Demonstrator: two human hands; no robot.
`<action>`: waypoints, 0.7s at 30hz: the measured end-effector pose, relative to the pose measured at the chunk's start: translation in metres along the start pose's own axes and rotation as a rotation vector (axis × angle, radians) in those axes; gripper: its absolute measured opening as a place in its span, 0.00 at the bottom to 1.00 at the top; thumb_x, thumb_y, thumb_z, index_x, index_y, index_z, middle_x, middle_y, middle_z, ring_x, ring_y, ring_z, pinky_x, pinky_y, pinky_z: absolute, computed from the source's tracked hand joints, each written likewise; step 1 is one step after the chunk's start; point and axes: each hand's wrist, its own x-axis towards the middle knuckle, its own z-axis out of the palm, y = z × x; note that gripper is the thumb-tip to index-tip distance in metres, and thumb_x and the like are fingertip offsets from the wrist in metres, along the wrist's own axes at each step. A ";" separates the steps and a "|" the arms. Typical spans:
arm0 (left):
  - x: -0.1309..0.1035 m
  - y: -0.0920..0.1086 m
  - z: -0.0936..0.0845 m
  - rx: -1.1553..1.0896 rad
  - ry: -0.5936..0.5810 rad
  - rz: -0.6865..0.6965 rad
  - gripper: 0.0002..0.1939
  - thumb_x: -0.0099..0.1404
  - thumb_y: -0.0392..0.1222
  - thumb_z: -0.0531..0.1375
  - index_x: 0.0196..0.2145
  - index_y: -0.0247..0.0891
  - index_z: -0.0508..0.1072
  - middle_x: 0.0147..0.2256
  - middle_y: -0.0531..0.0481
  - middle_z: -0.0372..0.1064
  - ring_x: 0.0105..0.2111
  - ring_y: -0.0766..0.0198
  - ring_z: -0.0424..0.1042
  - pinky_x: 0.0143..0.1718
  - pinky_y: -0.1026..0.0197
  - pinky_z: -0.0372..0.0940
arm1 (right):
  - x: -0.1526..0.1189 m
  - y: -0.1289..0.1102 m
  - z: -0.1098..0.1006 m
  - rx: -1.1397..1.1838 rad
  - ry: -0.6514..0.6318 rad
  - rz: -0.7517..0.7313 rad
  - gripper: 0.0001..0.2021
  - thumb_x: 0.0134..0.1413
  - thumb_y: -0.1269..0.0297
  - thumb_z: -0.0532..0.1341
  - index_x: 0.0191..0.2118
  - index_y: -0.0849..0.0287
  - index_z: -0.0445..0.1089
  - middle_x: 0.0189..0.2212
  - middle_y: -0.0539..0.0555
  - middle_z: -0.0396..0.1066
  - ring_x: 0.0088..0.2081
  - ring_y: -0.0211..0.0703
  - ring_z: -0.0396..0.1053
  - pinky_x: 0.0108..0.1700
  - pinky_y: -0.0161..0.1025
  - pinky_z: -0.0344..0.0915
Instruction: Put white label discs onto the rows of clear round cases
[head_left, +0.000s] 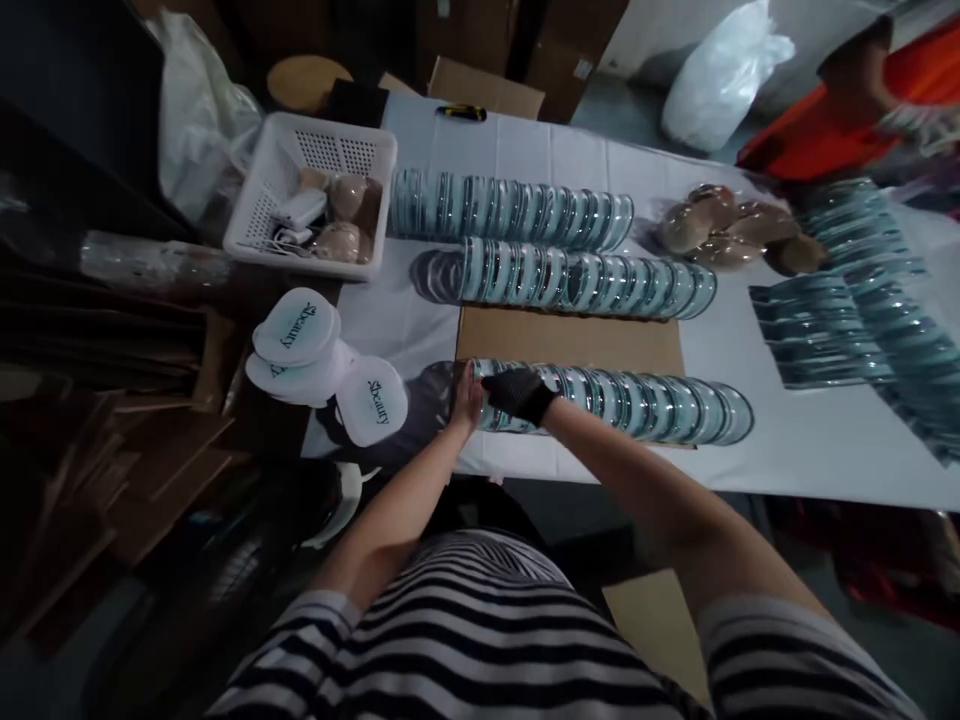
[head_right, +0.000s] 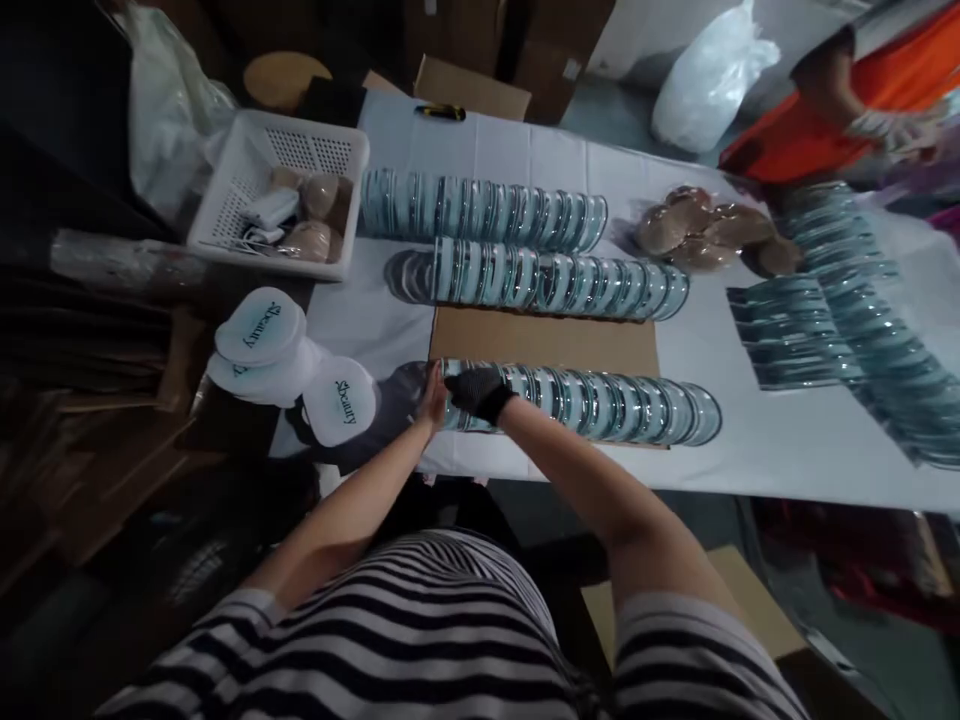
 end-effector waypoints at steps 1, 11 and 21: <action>0.000 0.000 0.000 -0.004 0.001 -0.003 0.27 0.76 0.37 0.42 0.70 0.29 0.46 0.71 0.35 0.43 0.70 0.59 0.45 0.69 0.59 0.47 | -0.015 -0.004 0.021 0.050 0.005 0.040 0.16 0.62 0.64 0.57 0.53 0.60 0.74 0.50 0.65 0.75 0.54 0.58 0.71 0.55 0.50 0.63; -0.008 0.010 -0.012 0.292 0.092 0.106 0.30 0.74 0.43 0.49 0.70 0.37 0.50 0.71 0.41 0.44 0.71 0.56 0.43 0.70 0.51 0.45 | -0.051 -0.028 0.105 0.208 -0.018 0.325 0.20 0.69 0.55 0.50 0.53 0.58 0.74 0.48 0.65 0.76 0.49 0.55 0.74 0.49 0.44 0.67; -0.009 0.034 -0.021 0.930 -0.136 0.668 0.22 0.68 0.51 0.60 0.58 0.46 0.72 0.58 0.45 0.68 0.66 0.47 0.56 0.65 0.45 0.57 | 0.041 0.053 -0.059 -0.074 -0.167 0.206 0.17 0.57 0.68 0.62 0.50 0.67 0.76 0.49 0.65 0.76 0.51 0.52 0.74 0.52 0.41 0.67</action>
